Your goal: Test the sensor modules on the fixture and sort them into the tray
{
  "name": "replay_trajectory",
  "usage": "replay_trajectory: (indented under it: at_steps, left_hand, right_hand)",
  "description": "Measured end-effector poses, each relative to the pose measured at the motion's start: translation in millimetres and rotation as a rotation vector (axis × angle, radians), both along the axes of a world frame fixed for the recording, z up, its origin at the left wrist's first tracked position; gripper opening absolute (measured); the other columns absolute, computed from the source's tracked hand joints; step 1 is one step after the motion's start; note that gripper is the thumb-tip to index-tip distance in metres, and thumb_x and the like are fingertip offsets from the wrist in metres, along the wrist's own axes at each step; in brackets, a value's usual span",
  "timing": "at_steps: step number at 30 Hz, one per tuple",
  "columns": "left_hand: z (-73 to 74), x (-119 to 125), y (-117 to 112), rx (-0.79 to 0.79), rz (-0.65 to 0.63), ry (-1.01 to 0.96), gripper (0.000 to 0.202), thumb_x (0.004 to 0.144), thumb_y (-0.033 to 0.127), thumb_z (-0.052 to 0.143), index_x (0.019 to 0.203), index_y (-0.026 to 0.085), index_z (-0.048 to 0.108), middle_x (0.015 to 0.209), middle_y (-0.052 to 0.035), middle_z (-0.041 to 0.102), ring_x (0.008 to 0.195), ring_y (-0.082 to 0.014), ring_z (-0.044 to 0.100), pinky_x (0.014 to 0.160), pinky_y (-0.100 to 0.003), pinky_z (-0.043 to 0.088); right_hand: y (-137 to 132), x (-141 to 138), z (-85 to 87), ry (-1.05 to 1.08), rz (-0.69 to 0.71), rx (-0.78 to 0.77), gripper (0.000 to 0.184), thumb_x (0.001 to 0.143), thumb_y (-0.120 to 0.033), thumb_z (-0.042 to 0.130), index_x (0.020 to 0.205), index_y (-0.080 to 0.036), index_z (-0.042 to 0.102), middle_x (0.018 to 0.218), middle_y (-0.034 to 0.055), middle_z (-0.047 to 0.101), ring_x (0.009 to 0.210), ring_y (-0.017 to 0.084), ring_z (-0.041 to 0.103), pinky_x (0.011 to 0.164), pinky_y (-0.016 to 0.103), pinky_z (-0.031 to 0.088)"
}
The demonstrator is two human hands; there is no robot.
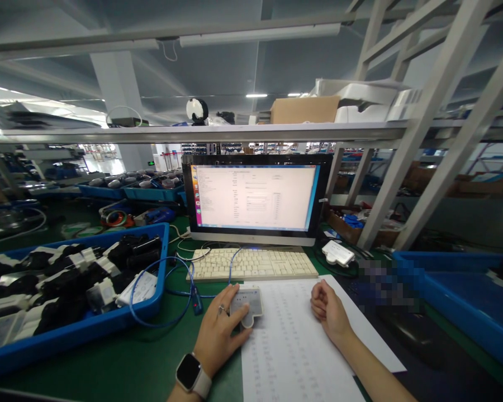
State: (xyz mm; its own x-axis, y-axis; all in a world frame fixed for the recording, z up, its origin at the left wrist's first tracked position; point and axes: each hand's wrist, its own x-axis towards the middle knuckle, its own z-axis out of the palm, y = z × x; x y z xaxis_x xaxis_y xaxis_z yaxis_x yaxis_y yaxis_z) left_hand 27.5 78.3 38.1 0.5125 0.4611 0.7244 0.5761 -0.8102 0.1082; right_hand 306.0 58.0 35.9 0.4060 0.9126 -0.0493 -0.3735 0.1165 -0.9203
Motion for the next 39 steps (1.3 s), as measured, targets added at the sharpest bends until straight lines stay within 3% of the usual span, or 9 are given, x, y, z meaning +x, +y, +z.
replay_trajectory:
  at_steps: [9,23,39]
  left_hand:
    - [0.5,0.5,-0.4,-0.017,0.001,0.004,0.037,0.068,0.022,0.072,0.103,0.022,0.059,0.132,-0.0134,0.044,0.119,-0.0329,0.045,0.091,-0.05,0.049]
    - [1.7,0.4,-0.8,-0.001,0.004,-0.001,0.034,0.07,0.024,0.07,0.102,0.022,0.06,0.131,-0.0134,0.046,0.119,-0.0322,0.046,0.091,-0.048,0.049]
    - [2.1,-0.3,0.2,0.013,0.004,0.018,0.031,0.073,0.026,0.067,0.103,0.022,0.06,0.132,-0.0132,0.046,0.12,-0.032,0.046,0.09,-0.048,0.05]
  right_hand:
    - [-0.7,-1.5,0.7,0.019,-0.016,-0.011,0.048,0.061,-0.062,0.064,0.052,-0.02,0.041,0.04,-0.0111,0.018,0.034,0.002,0.012,0.033,0.016,0.006]
    - [-0.3,0.3,-2.0,-0.008,0.002,0.021,0.046,0.068,-0.06,0.059,0.054,-0.02,0.041,0.04,-0.0111,0.017,0.032,0.003,0.013,0.032,0.016,0.008]
    - [-0.8,-0.6,1.2,-0.018,0.008,-0.001,0.047,0.066,-0.062,0.059,0.054,-0.021,0.041,0.039,-0.0113,0.018,0.032,0.003,0.013,0.032,0.017,0.008]
